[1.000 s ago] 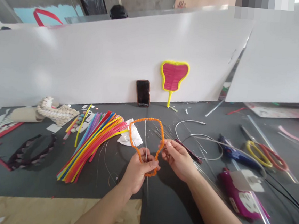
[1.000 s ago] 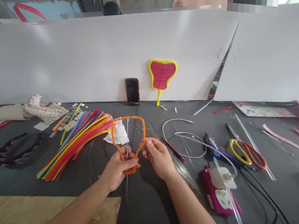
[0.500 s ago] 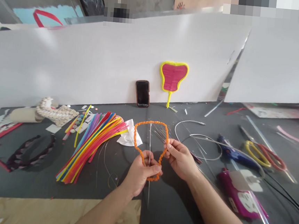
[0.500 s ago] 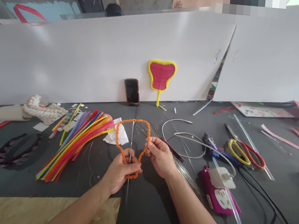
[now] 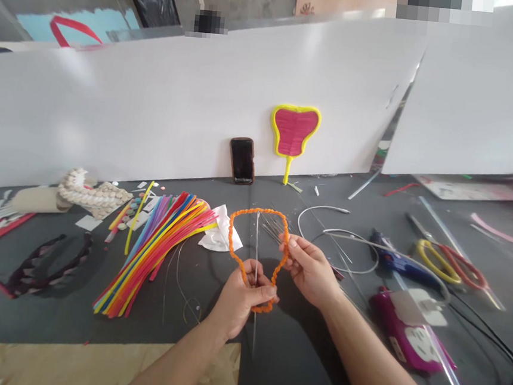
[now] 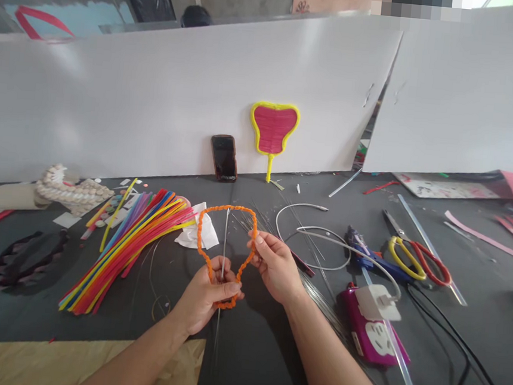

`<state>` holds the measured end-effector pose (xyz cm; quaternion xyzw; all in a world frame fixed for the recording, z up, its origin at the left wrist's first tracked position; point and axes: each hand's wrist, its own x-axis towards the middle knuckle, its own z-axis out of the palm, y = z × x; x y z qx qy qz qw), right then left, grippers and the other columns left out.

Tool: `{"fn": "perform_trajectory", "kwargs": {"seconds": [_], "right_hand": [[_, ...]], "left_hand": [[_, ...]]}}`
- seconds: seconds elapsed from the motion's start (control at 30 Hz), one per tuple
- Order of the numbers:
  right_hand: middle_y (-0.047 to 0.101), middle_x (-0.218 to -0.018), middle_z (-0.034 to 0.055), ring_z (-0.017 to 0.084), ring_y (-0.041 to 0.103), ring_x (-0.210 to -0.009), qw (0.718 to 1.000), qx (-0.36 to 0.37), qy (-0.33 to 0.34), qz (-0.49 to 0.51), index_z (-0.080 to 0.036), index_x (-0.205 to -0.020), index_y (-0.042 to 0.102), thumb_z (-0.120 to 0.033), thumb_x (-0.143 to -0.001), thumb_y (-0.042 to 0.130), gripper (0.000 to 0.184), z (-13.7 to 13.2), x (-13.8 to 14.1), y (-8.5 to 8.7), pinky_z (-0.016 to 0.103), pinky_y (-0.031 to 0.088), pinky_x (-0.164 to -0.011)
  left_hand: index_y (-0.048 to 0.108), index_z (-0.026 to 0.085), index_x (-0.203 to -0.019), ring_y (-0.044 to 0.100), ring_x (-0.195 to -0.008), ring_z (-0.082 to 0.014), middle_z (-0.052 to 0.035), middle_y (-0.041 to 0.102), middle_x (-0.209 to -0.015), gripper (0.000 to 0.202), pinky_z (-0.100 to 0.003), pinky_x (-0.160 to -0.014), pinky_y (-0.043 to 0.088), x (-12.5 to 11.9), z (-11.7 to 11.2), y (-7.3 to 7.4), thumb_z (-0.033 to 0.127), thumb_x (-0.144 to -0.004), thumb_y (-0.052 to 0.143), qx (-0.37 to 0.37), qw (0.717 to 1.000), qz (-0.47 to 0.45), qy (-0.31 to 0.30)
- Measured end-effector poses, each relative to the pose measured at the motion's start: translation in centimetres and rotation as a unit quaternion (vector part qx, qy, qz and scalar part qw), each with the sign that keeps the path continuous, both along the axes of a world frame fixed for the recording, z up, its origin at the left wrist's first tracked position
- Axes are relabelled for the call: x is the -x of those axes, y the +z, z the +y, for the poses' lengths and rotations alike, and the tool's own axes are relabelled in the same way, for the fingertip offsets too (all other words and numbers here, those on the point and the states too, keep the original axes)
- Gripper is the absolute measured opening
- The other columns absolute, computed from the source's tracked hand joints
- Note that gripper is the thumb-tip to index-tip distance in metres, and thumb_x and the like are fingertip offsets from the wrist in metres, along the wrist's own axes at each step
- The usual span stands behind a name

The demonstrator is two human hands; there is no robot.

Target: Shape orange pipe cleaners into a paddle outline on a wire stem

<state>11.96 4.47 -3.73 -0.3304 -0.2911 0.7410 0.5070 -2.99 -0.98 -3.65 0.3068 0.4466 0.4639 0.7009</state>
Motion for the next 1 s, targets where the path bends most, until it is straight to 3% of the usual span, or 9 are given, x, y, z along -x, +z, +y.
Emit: {"fn": "perform_trajectory", "kwargs": {"seconds": [0.17,0.43,0.6,0.7,0.8,0.93,1.0], "right_hand": [[0.056,-0.071,-0.0012,0.006,0.044,-0.054,1.0,-0.015,-0.001,-0.004,-0.018,-0.086,0.068,-0.03,-0.068,0.076,0.023,0.0,-0.1,0.1,0.02,0.04,-0.051],[0.054,-0.066,-0.0029,0.007,0.043,-0.054,0.998,-0.028,-0.058,-0.018,-0.019,-0.077,0.064,-0.031,-0.067,0.077,0.021,-0.1,0.5,-0.3,0.02,0.039,-0.052],[0.058,-0.071,0.0,0.008,0.046,-0.057,0.999,-0.021,-0.034,-0.025,-0.018,-0.082,0.066,-0.035,-0.069,0.075,0.024,0.2,-0.1,0.1,0.02,0.039,-0.052],[0.061,-0.073,0.0014,0.008,0.045,-0.055,0.998,-0.012,-0.055,-0.029,-0.017,-0.088,0.066,-0.041,-0.072,0.071,0.029,0.4,-0.4,0.4,0.019,0.038,-0.049],[0.061,-0.072,-0.0002,0.005,0.042,-0.052,0.998,-0.014,-0.059,-0.034,-0.018,-0.091,0.066,-0.036,-0.07,0.074,0.029,0.6,-0.7,0.5,0.017,0.035,-0.047],[0.058,-0.065,-0.0016,0.004,0.039,-0.048,0.998,-0.001,-0.051,-0.023,-0.018,-0.091,0.067,-0.032,-0.069,0.075,0.027,0.7,-1.1,0.6,0.016,0.033,-0.044],[0.056,-0.063,-0.002,0.004,0.037,-0.047,0.999,0.014,-0.044,-0.013,-0.017,-0.089,0.067,-0.031,-0.068,0.075,0.027,0.7,-1.3,0.7,0.016,0.033,-0.043]], "left_hand": [[0.042,0.019,-0.076,0.063,-0.056,-0.0131,0.0068,0.057,-0.058,0.037,-0.025,-0.059,0.047,-0.1,-0.1,0.0,0.019,-0.063,0.077,0.0,1.0,-0.008,-0.011],[0.043,0.019,-0.076,0.063,-0.058,-0.0133,0.0056,0.059,-0.061,0.038,-0.029,-0.064,0.05,-0.1,-0.1,-0.1,0.017,-0.061,0.078,0.002,1.0,0.002,-0.01],[0.043,0.019,-0.076,0.062,-0.056,-0.0119,0.0065,0.058,-0.06,0.038,-0.029,-0.065,0.05,-0.1,0.0,-0.2,0.018,-0.061,0.078,-0.003,1.0,0.007,-0.004],[0.042,0.019,-0.076,0.063,-0.057,-0.0128,0.0062,0.058,-0.06,0.038,-0.025,-0.06,0.048,-0.2,-0.2,-0.3,0.017,-0.062,0.077,-0.003,1.0,0.014,-0.022],[0.044,0.019,-0.079,0.063,-0.058,-0.0129,0.0052,0.059,-0.061,0.037,-0.025,-0.06,0.047,-0.3,-0.4,-0.3,0.016,-0.063,0.077,-0.003,0.999,0.008,-0.045],[0.052,0.017,-0.093,0.065,-0.079,-0.0177,-0.0045,0.065,-0.085,0.04,-0.032,-0.075,0.05,0.1,-0.3,-0.1,0.018,-0.062,0.079,0.002,0.996,-0.02,-0.087],[0.054,0.016,-0.101,0.063,-0.09,-0.021,-0.0098,0.064,-0.099,0.042,-0.036,-0.081,0.049,0.6,0.0,0.2,0.022,-0.066,0.077,0.003,0.996,-0.04,-0.075]]}}
